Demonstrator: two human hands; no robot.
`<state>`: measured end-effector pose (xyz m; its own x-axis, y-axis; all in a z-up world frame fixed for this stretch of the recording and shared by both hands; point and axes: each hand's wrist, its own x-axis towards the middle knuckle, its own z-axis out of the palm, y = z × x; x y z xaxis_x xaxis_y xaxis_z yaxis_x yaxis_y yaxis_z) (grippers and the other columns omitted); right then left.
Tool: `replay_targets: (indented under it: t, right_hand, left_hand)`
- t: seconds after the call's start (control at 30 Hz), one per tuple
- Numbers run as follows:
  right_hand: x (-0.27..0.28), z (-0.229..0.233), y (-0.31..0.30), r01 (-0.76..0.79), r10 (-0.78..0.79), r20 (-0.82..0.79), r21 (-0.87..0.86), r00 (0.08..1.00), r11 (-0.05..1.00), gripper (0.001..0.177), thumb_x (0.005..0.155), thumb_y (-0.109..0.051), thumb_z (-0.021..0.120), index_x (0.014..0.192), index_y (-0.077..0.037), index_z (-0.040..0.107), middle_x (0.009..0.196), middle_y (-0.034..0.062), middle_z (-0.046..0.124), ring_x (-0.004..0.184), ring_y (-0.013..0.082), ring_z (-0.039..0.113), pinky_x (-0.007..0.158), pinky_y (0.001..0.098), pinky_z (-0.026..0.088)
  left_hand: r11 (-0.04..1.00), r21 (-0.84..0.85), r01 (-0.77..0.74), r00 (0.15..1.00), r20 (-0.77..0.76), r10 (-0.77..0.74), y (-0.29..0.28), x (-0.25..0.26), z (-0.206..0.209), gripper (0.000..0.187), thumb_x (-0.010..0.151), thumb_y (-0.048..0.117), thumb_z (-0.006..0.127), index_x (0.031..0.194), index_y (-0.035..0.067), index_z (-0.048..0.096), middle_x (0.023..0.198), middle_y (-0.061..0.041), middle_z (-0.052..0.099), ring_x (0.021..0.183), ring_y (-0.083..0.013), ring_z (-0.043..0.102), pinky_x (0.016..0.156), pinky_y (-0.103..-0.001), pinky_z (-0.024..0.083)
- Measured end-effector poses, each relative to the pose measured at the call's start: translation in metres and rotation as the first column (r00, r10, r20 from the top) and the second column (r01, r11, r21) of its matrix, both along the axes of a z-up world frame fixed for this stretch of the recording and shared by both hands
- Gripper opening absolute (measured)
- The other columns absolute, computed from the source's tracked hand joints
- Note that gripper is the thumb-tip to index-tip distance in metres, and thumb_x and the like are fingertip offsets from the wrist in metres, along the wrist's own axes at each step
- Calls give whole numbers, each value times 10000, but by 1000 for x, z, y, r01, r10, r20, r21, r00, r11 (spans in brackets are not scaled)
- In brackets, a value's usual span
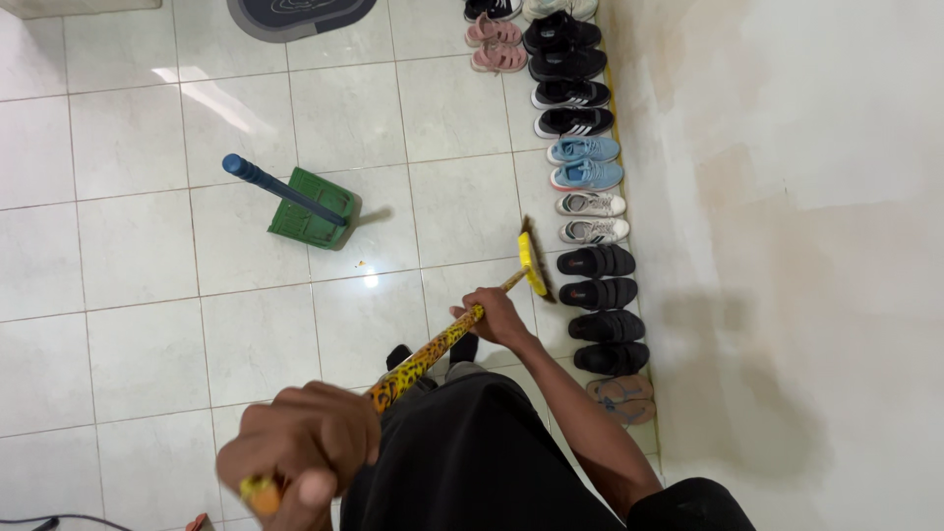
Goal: The person sweeps debris from a tiled floor using a broom and a dustpan, moving the broom across the surface to gather the material.
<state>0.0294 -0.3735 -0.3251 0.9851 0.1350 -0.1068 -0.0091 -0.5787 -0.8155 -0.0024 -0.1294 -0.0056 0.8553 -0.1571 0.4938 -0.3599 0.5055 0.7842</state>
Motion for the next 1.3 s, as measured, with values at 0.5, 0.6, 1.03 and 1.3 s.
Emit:
replay_targets:
  t: [0.5, 0.6, 1.03, 1.3]
  right_hand:
    - [-11, -77, 11, 134, -155, 182, 126, 971, 983, 437, 844, -130, 750, 611, -26, 395, 543, 150, 426, 570, 327, 450, 562, 434, 358]
    - [-15, -82, 19, 129, -145, 141, 117, 979, 985, 445, 839, -118, 755, 600, -22, 391, 529, 157, 413, 545, 324, 437, 560, 443, 342]
    - [-21, -82, 83, 96, -106, 143, 79, 984, 992, 434, 831, -106, 756, 616, -16, 390, 555, 129, 436, 566, 298, 446, 564, 414, 365]
    - [-29, -80, 135, 89, -112, 171, 137, 979, 987, 414, 828, -77, 759, 617, -9, 409, 553, 131, 423, 566, 296, 422, 553, 420, 354]
  left_hand:
    - [949, 311, -47, 963, -239, 126, -22, 1, -44, 457, 961, 14, 592, 594, 88, 330, 511, -29, 439, 468, -106, 415, 474, -287, 319]
    - [962, 271, -35, 963, -247, 105, -17, -3, -40, 471, 927, -24, 596, 578, 91, 301, 495, -13, 386, 450, -103, 336, 468, -286, 247]
    - [962, 272, -10, 986, -158, 55, 28, -22, -24, 466, 896, -70, 623, 586, 86, 313, 502, -23, 394, 436, -132, 392, 469, -296, 295]
    - [963, 269, -34, 992, -110, 66, 71, -41, -19, 455, 894, -79, 620, 592, 80, 319, 507, -31, 397, 435, -154, 420, 477, -299, 325]
